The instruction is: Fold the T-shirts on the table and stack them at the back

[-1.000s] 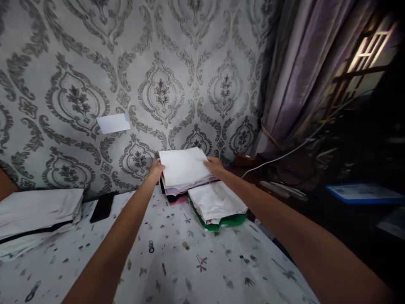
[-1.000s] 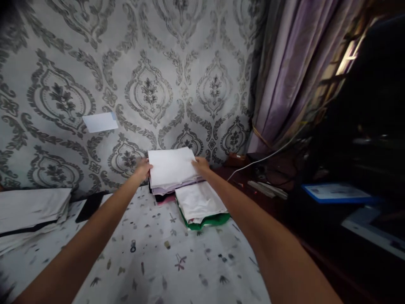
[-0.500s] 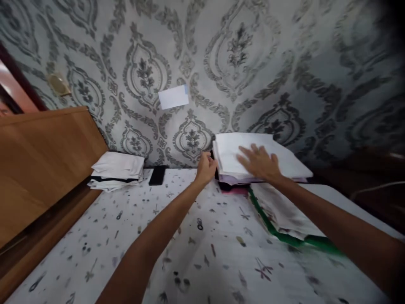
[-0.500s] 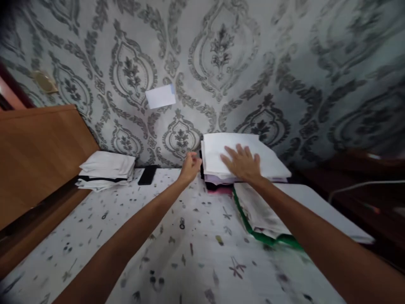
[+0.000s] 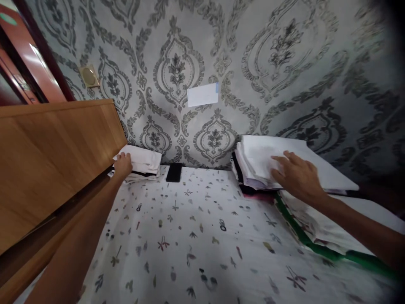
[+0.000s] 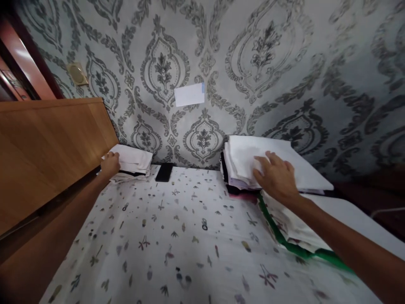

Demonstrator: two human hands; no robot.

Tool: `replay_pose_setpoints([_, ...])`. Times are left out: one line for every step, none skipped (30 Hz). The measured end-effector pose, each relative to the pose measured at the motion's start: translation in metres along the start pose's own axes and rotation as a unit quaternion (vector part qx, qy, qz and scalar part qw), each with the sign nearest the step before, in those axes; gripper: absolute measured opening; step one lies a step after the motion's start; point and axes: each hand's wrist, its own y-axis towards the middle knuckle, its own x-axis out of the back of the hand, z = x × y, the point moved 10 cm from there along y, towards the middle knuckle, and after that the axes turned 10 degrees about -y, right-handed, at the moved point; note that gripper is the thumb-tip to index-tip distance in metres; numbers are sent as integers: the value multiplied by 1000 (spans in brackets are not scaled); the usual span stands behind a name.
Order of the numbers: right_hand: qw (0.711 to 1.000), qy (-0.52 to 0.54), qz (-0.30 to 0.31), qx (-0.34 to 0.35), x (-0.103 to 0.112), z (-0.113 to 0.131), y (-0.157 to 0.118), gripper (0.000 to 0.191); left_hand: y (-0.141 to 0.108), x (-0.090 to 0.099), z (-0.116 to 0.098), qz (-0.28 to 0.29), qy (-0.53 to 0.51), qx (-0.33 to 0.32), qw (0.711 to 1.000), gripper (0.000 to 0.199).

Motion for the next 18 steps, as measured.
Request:
replay_pose_setpoints([1000,8,-16,18,9,8,-8,45,4,6,12,-4,32,0,999,28])
replay_pose_setpoints([999,18,-26,39,17,17,-18,44,8,11,21,-7,61,-3,998,27])
replay_pose_setpoints([997,29,-32,60,25,26,-28,43,11,15,29,-8,82,-9,997,25])
replay_pose_setpoints([995,41,-35,81,32,35,-39,42,14,17,34,-9,91,-16,996,23])
replay_pose_setpoints([993,53,-33,99,37,43,-50,42,18,20,38,-9,89,-23,996,21])
replay_pose_setpoints([991,65,-31,111,43,50,-62,41,21,22,40,-10,87,-29,996,20])
replay_pose_setpoints([989,80,-26,118,47,57,-72,40,25,25,41,-11,82,-32,996,19])
replay_pose_setpoints([988,97,-19,121,50,62,-82,39,28,29,40,-16,74,-33,997,19])
replay_pose_setpoints([986,115,-10,120,53,67,-90,39,31,34,37,-22,66,-34,997,18])
replay_pose_setpoints([984,133,2,118,55,73,-97,39,34,40,33,-31,59,-34,997,18])
replay_pose_setpoints([982,151,16,116,57,80,-102,39,36,46,25,-43,50,-37,997,17])
replay_pose_setpoints([978,168,32,116,60,90,-106,40,37,54,15,-60,33,-44,997,18])
replay_pose_setpoints([974,186,47,117,63,102,-109,42,36,63,2,-79,7,-56,995,17])
replay_pose_setpoints([969,207,59,119,67,118,-110,45,34,72,-13,-97,-30,-73,992,17])
replay_pose_setpoints([963,230,70,123,72,136,-111,48,30,81,-31,-113,-77,-95,986,15])
replay_pose_setpoints([953,260,83,128,77,158,-112,51,24,90,-49,-122,-130,-120,977,13])
replay_pose_setpoints([943,295,90,127,83,180,-112,56,16,98,-68,-122,-184,-146,964,12])
replay_pose_setpoints([929,330,107,125,88,204,-113,64,6,105,-87,-113,-233,-172,950,12])
